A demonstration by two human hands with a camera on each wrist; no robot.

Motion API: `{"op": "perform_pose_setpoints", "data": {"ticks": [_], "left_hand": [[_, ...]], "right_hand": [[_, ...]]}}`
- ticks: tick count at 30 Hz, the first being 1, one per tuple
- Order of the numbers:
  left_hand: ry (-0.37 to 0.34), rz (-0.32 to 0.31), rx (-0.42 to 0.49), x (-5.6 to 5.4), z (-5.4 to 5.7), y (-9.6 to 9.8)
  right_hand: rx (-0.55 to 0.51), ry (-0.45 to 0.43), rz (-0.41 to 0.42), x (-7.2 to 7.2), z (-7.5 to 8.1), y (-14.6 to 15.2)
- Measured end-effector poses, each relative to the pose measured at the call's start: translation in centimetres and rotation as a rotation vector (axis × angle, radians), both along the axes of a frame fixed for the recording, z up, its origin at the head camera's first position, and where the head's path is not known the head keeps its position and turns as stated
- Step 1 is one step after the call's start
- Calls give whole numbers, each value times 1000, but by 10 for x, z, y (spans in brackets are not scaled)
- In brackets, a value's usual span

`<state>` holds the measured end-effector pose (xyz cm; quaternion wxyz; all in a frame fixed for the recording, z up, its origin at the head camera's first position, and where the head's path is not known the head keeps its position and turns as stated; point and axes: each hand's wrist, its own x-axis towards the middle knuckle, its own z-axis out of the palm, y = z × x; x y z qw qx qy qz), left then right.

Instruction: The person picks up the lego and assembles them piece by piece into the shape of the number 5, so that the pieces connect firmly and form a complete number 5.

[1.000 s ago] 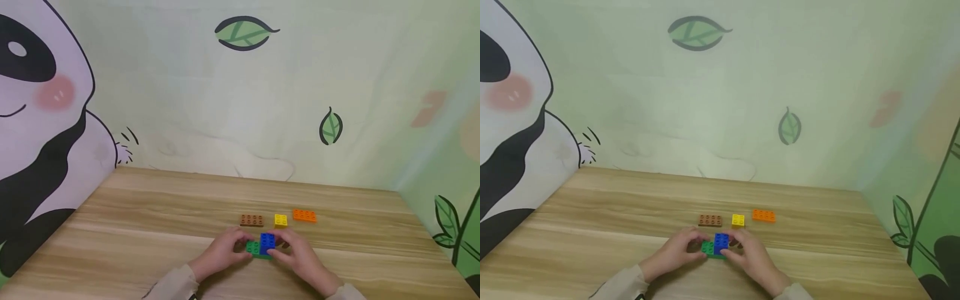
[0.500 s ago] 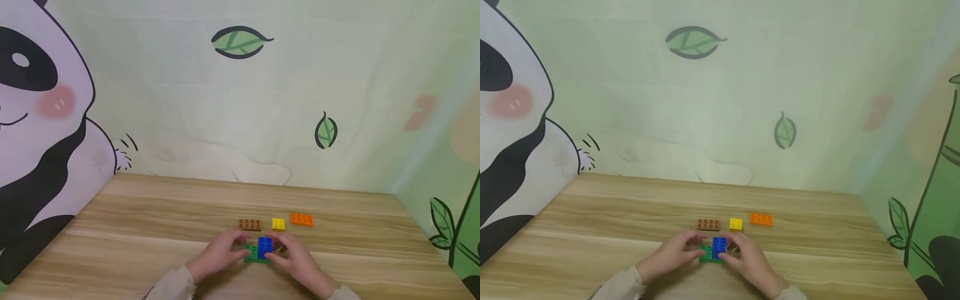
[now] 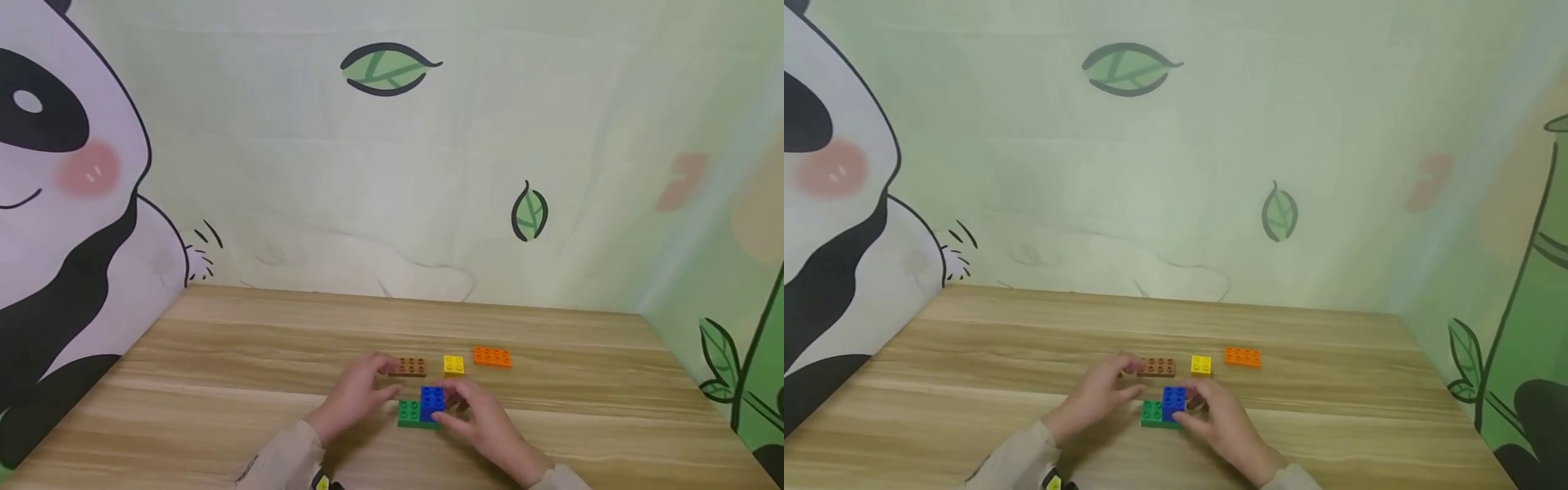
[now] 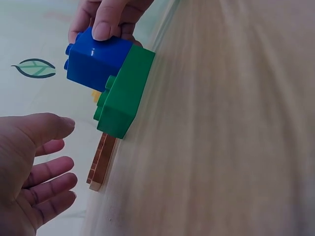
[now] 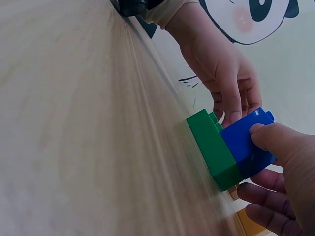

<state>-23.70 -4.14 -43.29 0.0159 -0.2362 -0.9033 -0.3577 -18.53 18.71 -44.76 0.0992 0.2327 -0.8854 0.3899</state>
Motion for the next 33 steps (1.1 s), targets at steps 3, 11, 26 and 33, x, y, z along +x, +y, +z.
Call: {"op": "perform_pose_setpoints", "data": {"ticks": [3,11,26,33], "left_hand": [[4,13,-7,-3,0,1],[118,17,-89,-11,-2,6],[16,18,-29,-29,-12,15],[3,10,-20,-32,-13,18]], "right_hand": [[-1,0,0,0,-1,0],[-9,-30,-3,-1,0,2],[-9,-131,-3,1,0,0],[-12,-147,-3,0,2,2]]}}
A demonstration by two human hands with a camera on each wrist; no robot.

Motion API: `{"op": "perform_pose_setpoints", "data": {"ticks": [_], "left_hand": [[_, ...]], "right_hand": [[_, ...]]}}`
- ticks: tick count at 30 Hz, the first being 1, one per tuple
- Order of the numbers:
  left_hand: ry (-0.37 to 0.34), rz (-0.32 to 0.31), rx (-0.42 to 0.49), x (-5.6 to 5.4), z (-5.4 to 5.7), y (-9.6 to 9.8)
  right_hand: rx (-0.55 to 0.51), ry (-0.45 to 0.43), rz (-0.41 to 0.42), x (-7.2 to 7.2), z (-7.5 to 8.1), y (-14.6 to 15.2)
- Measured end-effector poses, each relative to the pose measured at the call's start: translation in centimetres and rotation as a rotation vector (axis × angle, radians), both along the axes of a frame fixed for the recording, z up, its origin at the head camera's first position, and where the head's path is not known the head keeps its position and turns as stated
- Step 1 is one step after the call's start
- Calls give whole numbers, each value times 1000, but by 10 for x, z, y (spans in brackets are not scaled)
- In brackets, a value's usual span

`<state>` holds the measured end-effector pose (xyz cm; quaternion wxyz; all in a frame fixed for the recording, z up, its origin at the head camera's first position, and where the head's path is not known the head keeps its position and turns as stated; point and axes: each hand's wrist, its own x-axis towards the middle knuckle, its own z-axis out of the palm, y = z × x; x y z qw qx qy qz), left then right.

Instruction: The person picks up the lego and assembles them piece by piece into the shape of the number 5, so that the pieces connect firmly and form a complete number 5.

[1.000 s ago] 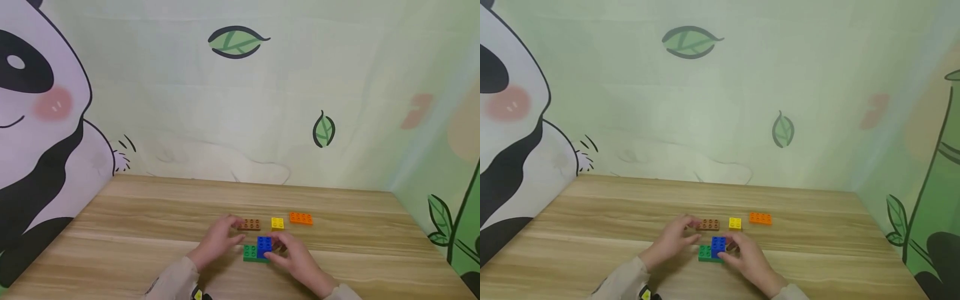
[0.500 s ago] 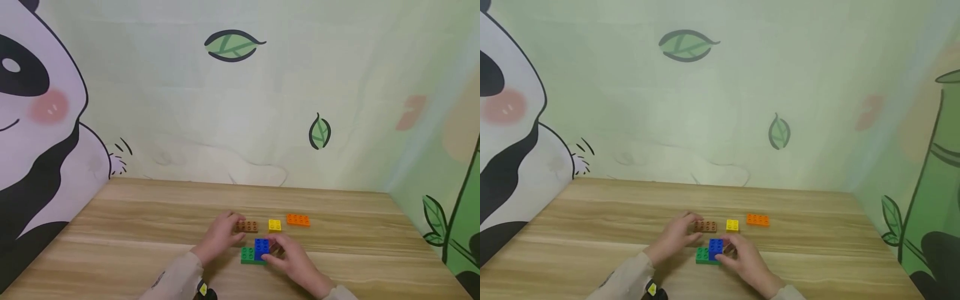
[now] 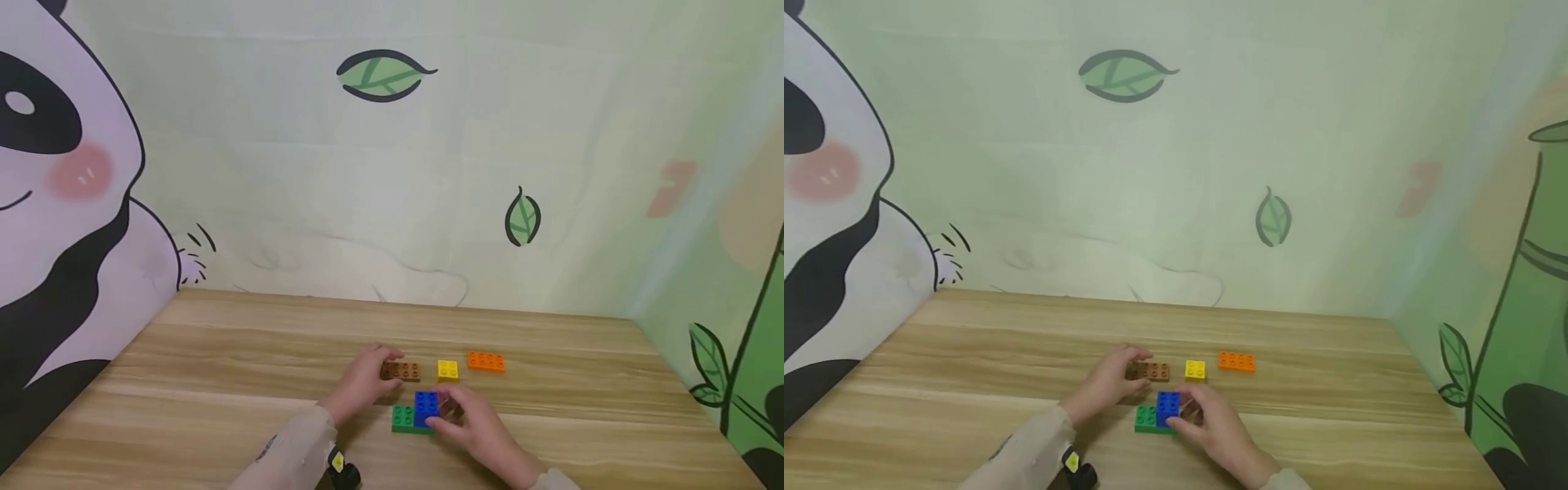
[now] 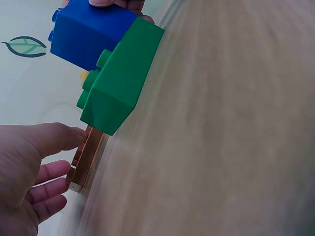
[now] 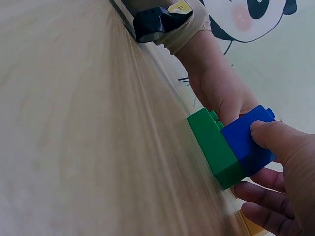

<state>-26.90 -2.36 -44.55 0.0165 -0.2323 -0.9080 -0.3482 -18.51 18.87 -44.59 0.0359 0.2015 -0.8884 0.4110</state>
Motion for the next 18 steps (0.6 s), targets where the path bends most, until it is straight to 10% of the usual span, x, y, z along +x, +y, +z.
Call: {"op": "perform_pose_setpoints", "data": {"ticks": [18], "left_hand": [[14,25,-52,-6,-8,3]], "right_hand": [[3,-32,3,-1,1,0]]}}
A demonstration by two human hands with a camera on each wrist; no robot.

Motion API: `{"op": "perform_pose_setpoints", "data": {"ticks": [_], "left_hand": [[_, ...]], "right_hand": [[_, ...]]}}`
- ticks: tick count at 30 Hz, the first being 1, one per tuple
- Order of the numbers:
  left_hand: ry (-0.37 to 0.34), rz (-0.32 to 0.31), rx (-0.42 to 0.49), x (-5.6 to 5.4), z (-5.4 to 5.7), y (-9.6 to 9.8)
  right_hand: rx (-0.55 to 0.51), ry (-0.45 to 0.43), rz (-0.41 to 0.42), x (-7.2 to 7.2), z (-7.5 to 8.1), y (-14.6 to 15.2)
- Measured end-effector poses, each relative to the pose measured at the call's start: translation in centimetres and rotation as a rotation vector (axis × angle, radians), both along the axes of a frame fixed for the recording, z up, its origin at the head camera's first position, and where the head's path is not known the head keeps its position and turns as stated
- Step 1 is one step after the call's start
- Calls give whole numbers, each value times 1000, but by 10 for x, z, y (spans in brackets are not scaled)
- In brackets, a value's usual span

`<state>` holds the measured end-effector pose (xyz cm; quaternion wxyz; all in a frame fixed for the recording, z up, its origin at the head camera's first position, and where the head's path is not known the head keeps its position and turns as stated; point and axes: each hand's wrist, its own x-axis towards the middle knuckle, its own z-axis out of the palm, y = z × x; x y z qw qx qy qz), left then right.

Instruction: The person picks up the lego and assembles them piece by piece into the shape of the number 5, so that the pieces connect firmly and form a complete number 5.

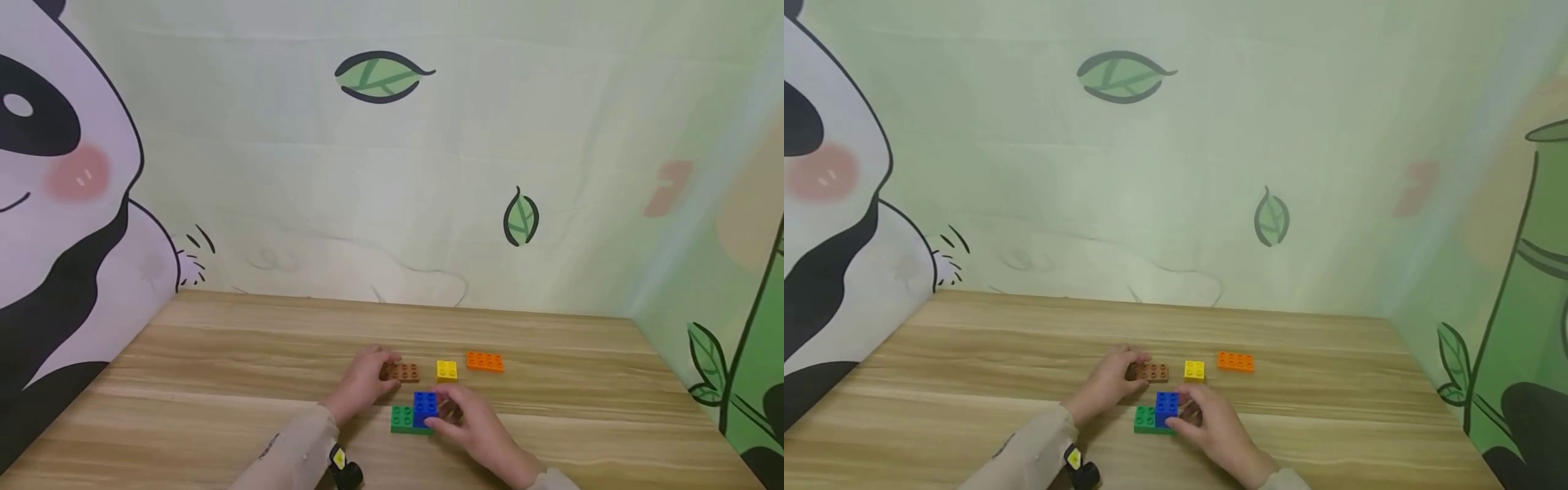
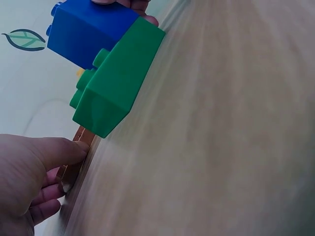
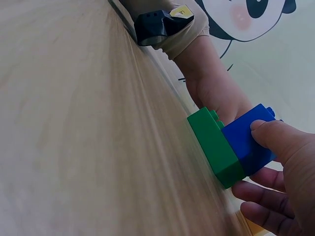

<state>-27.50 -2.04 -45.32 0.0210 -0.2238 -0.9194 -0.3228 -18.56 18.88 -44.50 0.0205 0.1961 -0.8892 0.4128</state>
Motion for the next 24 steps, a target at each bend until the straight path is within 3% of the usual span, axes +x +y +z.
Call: {"op": "perform_pose_setpoints", "data": {"ticks": [5,13,24], "left_hand": [[-25,8,-32,-1,2,1],[23,-2,-86,-2,4,3],[-5,2,-13,0,7,0]], "right_hand": [[-4,14,1,0,-1,0],[-21,14,1,0,-2,1],[-21,3,4,-1,-3,1]]}}
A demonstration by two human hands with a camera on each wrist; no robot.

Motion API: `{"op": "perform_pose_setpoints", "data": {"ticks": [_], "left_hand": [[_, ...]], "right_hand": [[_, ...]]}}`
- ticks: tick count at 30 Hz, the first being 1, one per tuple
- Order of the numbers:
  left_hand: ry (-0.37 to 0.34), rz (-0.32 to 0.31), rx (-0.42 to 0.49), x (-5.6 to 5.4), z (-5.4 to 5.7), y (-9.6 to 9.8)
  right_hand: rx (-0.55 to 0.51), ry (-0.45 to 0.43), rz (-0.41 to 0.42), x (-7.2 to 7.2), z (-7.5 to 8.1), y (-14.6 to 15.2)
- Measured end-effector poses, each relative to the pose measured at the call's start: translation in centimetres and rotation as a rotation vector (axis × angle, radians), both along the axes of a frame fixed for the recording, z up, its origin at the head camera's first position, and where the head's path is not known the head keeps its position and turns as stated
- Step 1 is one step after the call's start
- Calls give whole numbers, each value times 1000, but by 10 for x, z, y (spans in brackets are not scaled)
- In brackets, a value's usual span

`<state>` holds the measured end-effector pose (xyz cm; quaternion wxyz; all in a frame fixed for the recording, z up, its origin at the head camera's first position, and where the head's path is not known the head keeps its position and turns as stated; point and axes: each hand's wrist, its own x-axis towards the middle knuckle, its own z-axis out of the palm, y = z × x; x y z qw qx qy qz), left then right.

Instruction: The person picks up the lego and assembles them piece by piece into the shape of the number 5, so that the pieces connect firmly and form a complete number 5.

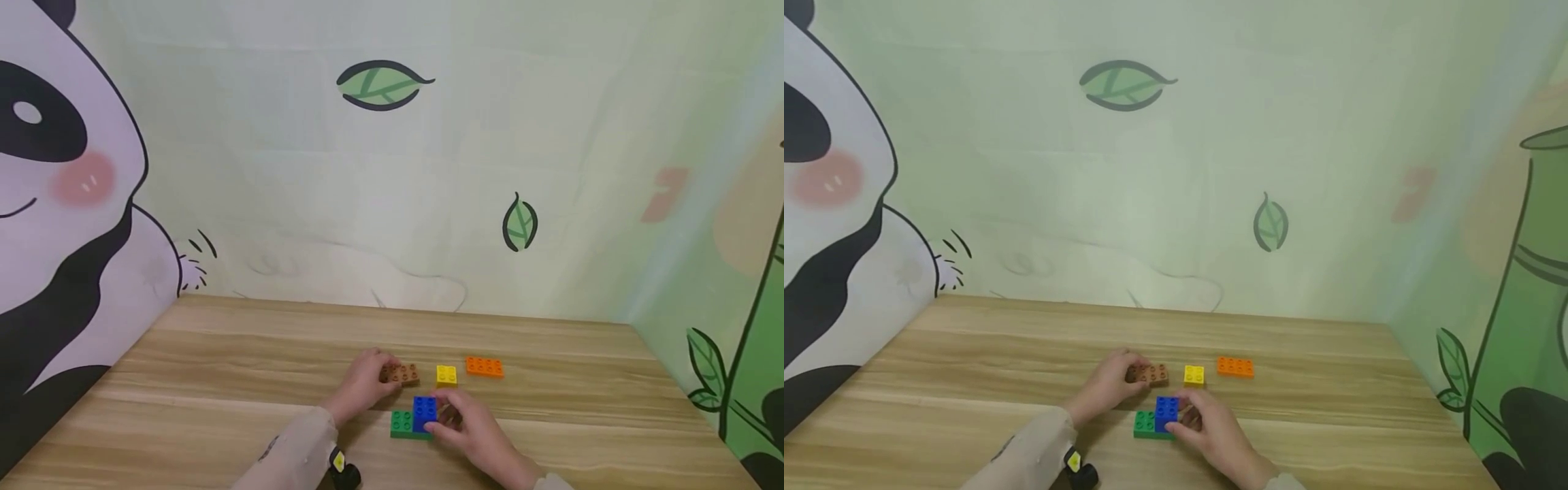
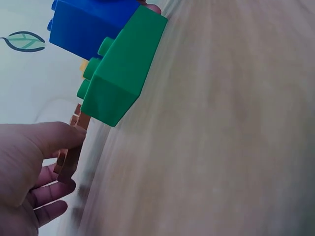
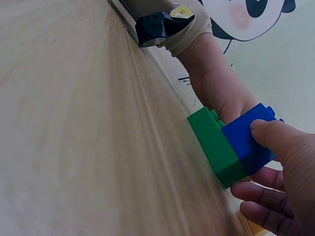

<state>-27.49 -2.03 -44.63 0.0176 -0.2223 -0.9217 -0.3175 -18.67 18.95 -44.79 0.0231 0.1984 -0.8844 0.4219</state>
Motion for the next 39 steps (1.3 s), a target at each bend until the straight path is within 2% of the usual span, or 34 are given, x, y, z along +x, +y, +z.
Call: {"op": "perform_pose_setpoints", "data": {"ticks": [12,22,28,39], "left_hand": [[31,-51,27,8,13,-4],[-15,-73,49,21,29,-7],[-8,-111,55,30,38,-9],[15,-190,72,44,45,-15]], "right_hand": [[-14,17,7,1,0,2],[-4,-1,2,1,0,3],[8,-13,-6,1,1,2],[15,4,0,-1,-1,0]]}}
